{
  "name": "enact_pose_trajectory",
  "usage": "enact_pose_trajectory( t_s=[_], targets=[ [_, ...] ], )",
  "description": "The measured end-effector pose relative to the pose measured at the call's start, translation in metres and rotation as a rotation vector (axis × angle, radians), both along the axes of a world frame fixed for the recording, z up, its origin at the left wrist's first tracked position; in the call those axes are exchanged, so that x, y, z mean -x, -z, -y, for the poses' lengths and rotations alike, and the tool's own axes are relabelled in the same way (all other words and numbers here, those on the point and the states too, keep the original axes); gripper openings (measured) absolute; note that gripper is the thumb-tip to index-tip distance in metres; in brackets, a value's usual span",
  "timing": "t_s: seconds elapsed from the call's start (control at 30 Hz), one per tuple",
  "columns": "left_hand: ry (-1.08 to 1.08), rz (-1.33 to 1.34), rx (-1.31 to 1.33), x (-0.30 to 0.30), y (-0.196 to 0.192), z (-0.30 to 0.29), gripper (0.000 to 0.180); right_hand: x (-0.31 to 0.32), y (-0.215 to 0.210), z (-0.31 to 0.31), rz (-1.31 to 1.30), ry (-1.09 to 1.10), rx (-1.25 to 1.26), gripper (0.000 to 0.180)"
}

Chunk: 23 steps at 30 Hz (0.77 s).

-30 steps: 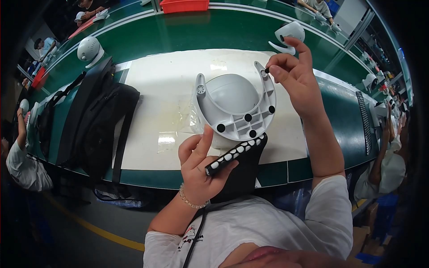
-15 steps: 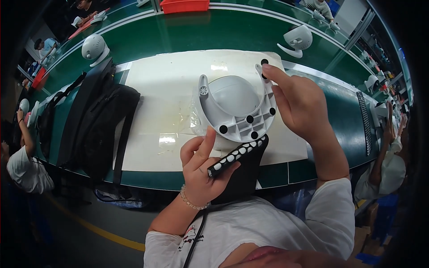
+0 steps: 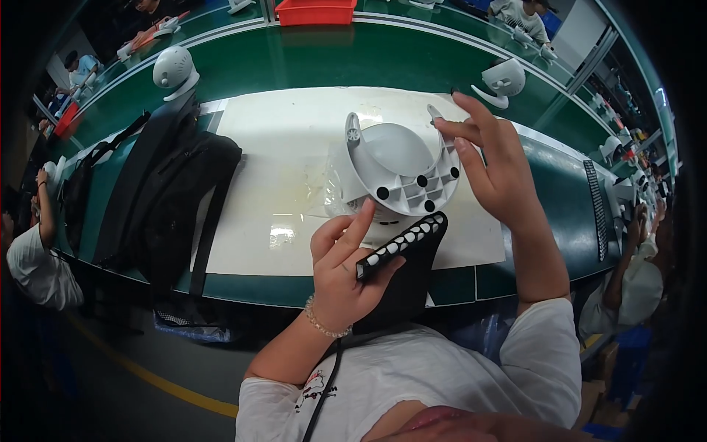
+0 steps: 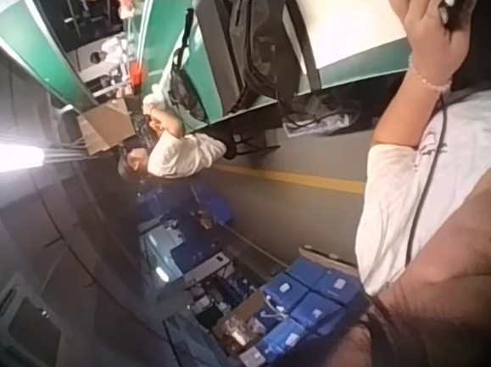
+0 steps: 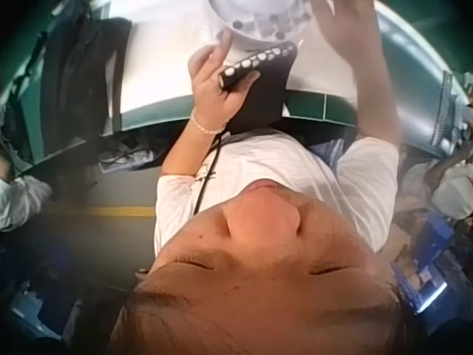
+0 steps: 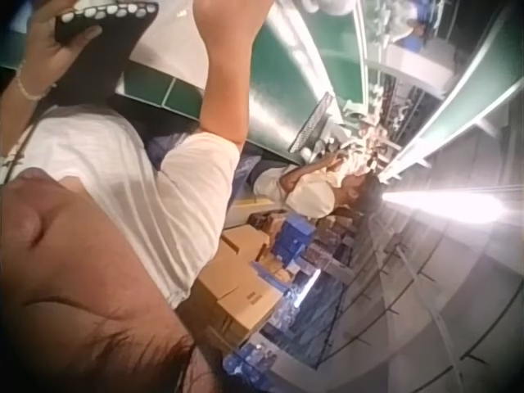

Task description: Manually assembling small plastic or rubber components into the housing of a light fixture or electronic device base on an assembly line.

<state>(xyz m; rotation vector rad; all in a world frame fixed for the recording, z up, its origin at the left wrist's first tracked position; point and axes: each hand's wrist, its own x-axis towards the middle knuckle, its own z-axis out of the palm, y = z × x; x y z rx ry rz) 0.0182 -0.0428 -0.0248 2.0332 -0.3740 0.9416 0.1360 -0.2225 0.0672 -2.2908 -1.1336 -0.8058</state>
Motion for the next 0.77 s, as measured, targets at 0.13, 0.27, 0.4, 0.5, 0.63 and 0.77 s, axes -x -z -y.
enact_pose_trajectory(
  t_s=[0.13, 0.27, 0.4, 0.5, 0.63, 0.77],
  targets=[
    [-0.005, 0.043, 0.013, 0.0, 0.002, 0.0, 0.019, 0.001, -0.014, -0.003, -0.264, -0.102, -0.278, 0.046],
    [-0.033, 0.067, -0.009, 0.003, 0.001, 0.001, 0.019, -0.013, -0.024, -0.018, -0.268, -0.186, -0.167, 0.023],
    [-0.04, 0.053, 0.013, 0.001, 0.0, 0.001, 0.02, -0.01, -0.022, -0.055, -0.42, -0.358, -0.093, 0.01],
    [0.006, 0.02, 0.012, 0.002, 0.003, -0.001, 0.02, -0.013, -0.02, -0.071, -0.442, -0.35, -0.004, 0.01],
    [0.009, 0.018, -0.003, 0.002, 0.003, -0.002, 0.02, -0.016, -0.017, -0.073, -0.555, -0.326, 0.032, 0.012],
    [0.011, 0.035, 0.018, 0.0, 0.004, -0.002, 0.023, -0.014, -0.019, -0.077, -0.93, -0.342, -0.125, 0.015]
  ],
)
